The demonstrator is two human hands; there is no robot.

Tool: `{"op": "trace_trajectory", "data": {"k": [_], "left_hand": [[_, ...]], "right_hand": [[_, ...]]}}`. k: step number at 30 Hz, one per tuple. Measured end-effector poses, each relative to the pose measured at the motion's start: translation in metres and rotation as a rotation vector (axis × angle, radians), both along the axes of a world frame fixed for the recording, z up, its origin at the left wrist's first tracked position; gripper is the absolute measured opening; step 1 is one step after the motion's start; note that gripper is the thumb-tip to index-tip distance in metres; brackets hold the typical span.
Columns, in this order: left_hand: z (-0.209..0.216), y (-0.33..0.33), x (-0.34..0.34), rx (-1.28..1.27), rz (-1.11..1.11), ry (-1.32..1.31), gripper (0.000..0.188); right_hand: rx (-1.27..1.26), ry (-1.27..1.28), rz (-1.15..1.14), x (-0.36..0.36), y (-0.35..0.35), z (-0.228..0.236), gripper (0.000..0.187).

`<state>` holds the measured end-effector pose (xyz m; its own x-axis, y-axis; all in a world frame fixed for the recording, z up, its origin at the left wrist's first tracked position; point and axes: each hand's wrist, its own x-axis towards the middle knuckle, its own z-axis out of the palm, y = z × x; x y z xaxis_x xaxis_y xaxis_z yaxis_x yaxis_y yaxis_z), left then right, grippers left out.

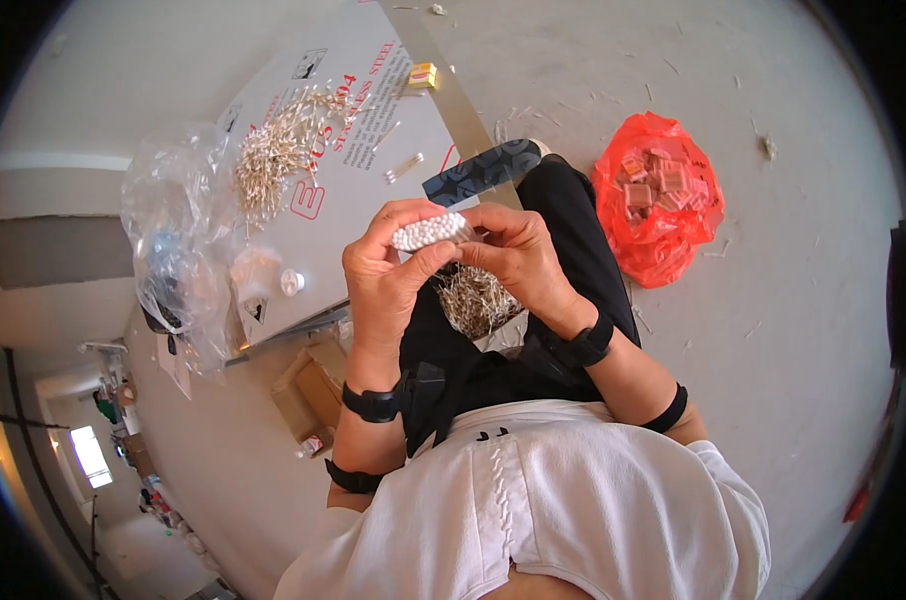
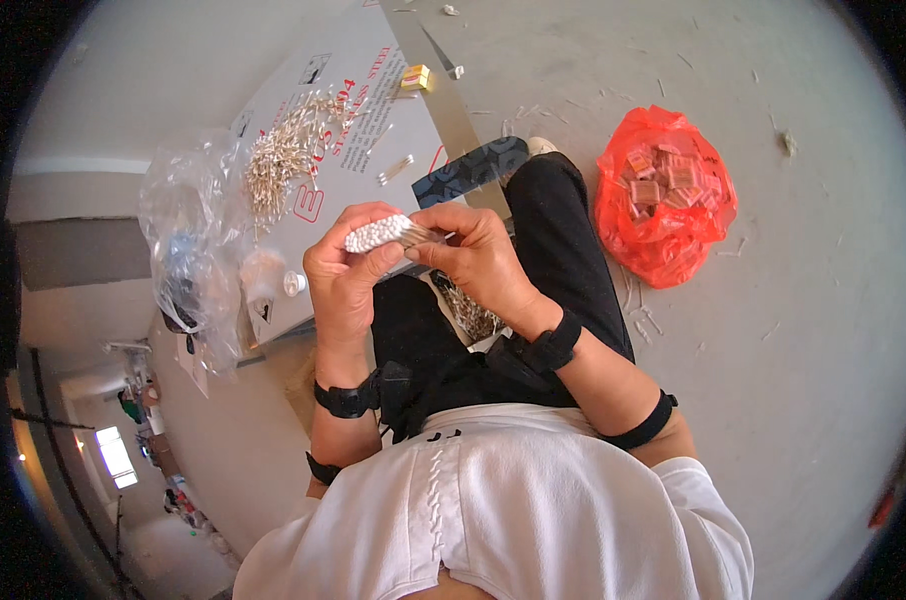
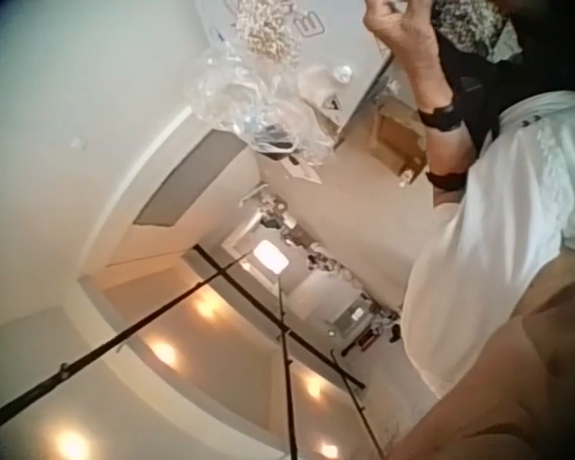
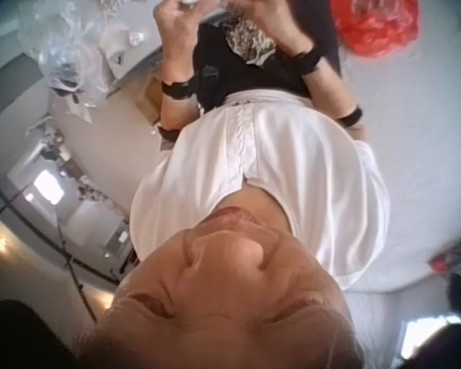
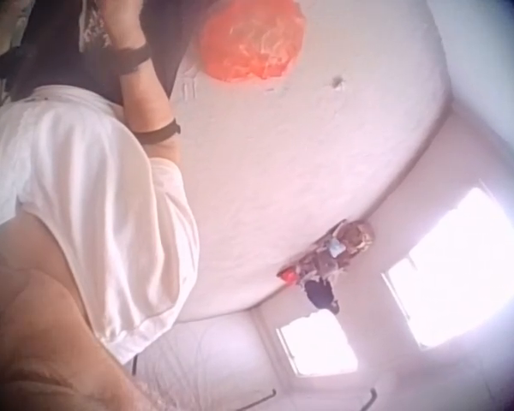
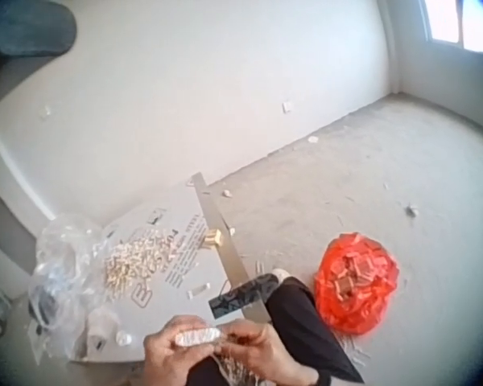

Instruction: Packing bunches of cotton swabs into small cardboard boxes.

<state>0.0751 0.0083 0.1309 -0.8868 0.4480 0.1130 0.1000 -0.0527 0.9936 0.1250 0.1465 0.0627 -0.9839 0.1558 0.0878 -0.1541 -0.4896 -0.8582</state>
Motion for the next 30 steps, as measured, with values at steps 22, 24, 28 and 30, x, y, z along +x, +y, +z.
{"op": "trace_trajectory", "data": {"k": [22,24,28,30], "left_hand": [[0.004,0.021,0.0,-0.308,-0.092,0.482,0.035],[0.003,0.023,-0.001,-0.314,-0.106,0.503,0.036],[0.002,0.026,-0.001,-0.352,-0.131,0.538,0.036],[-0.002,0.025,-0.003,-0.358,-0.139,0.599,0.035]], "right_hand": [[-0.055,0.075,-0.073,-0.001,0.015,-0.008,0.024],[-0.076,0.085,-0.085,-0.002,0.014,-0.012,0.024],[-0.106,0.09,-0.097,-0.003,0.014,-0.014,0.023],[-0.068,0.105,-0.12,-0.003,0.013,-0.015,0.023]]}}
